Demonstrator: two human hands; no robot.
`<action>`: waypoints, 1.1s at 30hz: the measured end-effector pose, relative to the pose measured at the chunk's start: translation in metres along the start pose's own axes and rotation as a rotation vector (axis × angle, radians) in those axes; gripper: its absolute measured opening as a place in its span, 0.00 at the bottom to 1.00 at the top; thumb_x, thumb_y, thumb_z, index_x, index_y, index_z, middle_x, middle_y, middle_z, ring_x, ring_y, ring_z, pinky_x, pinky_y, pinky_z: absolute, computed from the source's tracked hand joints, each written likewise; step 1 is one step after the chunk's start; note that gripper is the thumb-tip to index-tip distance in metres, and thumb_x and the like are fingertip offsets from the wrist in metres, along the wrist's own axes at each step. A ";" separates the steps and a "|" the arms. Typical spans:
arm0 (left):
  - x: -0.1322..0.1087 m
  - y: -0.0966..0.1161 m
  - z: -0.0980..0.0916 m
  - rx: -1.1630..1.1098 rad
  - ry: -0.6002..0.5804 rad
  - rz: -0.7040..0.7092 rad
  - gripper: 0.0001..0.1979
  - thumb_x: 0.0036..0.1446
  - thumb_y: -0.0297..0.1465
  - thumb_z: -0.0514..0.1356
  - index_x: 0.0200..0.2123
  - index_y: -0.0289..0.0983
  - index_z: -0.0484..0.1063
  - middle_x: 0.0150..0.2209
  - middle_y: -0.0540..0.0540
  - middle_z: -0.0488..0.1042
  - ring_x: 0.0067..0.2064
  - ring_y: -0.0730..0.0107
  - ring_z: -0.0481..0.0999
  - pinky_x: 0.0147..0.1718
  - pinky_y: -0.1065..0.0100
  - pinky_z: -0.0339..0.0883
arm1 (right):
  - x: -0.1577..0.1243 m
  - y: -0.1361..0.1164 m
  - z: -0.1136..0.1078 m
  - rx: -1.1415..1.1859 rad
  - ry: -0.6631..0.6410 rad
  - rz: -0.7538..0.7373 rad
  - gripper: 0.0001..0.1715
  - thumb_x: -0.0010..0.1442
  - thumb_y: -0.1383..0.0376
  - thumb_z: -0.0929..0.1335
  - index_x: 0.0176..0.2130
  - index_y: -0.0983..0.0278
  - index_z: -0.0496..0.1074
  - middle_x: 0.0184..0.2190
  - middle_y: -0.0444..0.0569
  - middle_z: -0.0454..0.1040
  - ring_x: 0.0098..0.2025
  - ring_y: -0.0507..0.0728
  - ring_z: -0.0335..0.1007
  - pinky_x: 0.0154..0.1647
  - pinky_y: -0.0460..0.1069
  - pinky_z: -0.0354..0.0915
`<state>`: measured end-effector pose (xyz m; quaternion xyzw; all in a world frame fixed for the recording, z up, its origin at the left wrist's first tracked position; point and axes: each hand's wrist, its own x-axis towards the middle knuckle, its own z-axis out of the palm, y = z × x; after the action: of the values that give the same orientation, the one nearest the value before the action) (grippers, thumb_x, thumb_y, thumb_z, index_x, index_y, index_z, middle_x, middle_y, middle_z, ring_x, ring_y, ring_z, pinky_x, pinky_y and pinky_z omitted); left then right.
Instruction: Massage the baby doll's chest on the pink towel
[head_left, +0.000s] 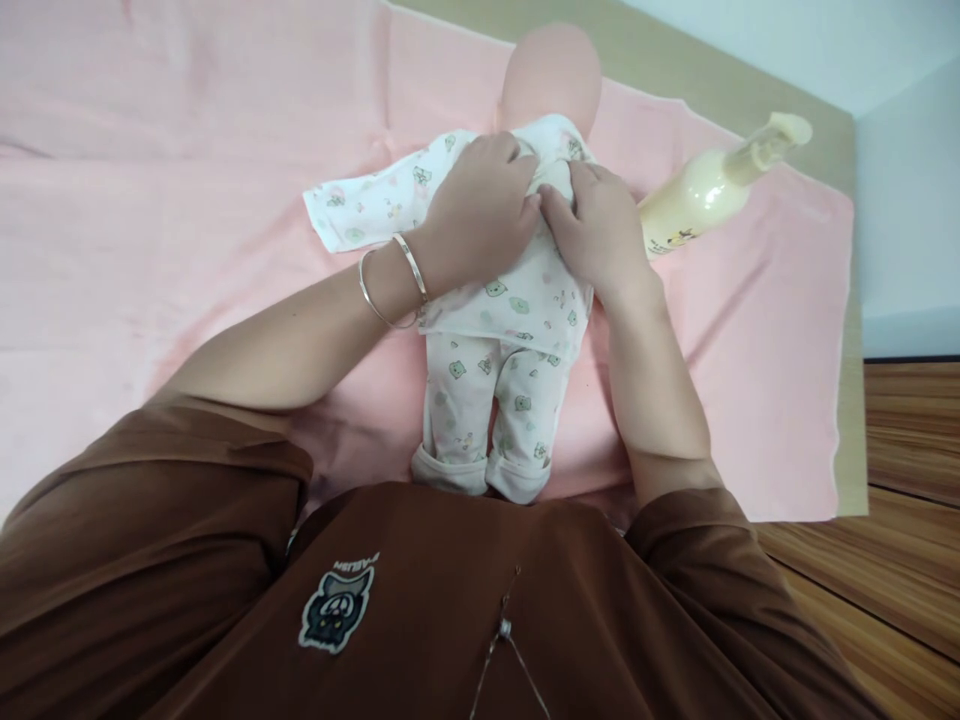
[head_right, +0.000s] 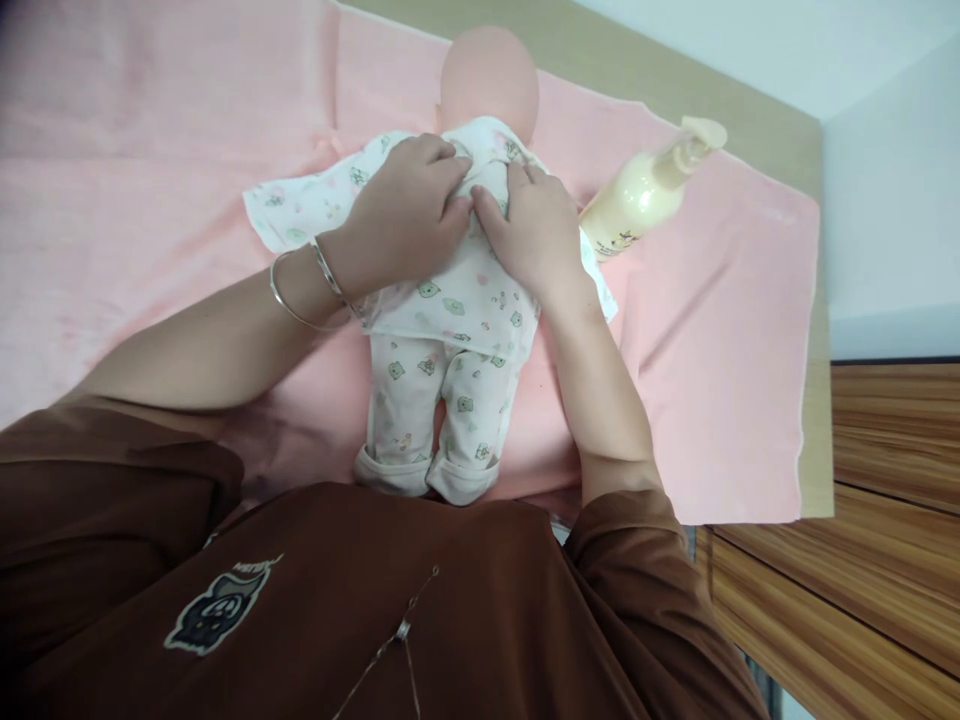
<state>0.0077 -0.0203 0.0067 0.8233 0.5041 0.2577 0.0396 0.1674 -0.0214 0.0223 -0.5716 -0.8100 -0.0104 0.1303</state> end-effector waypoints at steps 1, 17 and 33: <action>0.004 -0.005 0.003 -0.019 -0.012 -0.021 0.06 0.60 0.29 0.50 0.35 0.43 0.67 0.39 0.43 0.65 0.42 0.57 0.63 0.44 0.58 0.59 | -0.001 -0.002 -0.002 -0.012 -0.005 -0.005 0.21 0.66 0.50 0.51 0.40 0.56 0.64 0.40 0.49 0.70 0.42 0.62 0.64 0.43 0.56 0.63; -0.001 0.002 -0.010 0.007 -0.070 -0.066 0.17 0.61 0.35 0.42 0.43 0.40 0.67 0.43 0.39 0.66 0.45 0.52 0.61 0.47 0.53 0.55 | 0.011 -0.008 -0.003 -0.012 -0.066 0.129 0.25 0.65 0.52 0.49 0.37 0.58 0.67 0.36 0.52 0.70 0.38 0.65 0.64 0.36 0.56 0.59; 0.014 -0.021 0.006 -0.118 -0.099 -0.192 0.19 0.61 0.42 0.41 0.42 0.43 0.67 0.42 0.42 0.67 0.42 0.54 0.61 0.45 0.55 0.51 | -0.007 -0.037 -0.020 -0.082 -0.065 0.068 0.18 0.65 0.59 0.52 0.35 0.60 0.65 0.34 0.54 0.68 0.42 0.67 0.61 0.40 0.58 0.61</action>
<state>-0.0015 0.0032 -0.0001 0.7790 0.5622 0.2413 0.1373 0.1389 -0.0444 0.0445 -0.6038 -0.7927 -0.0207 0.0808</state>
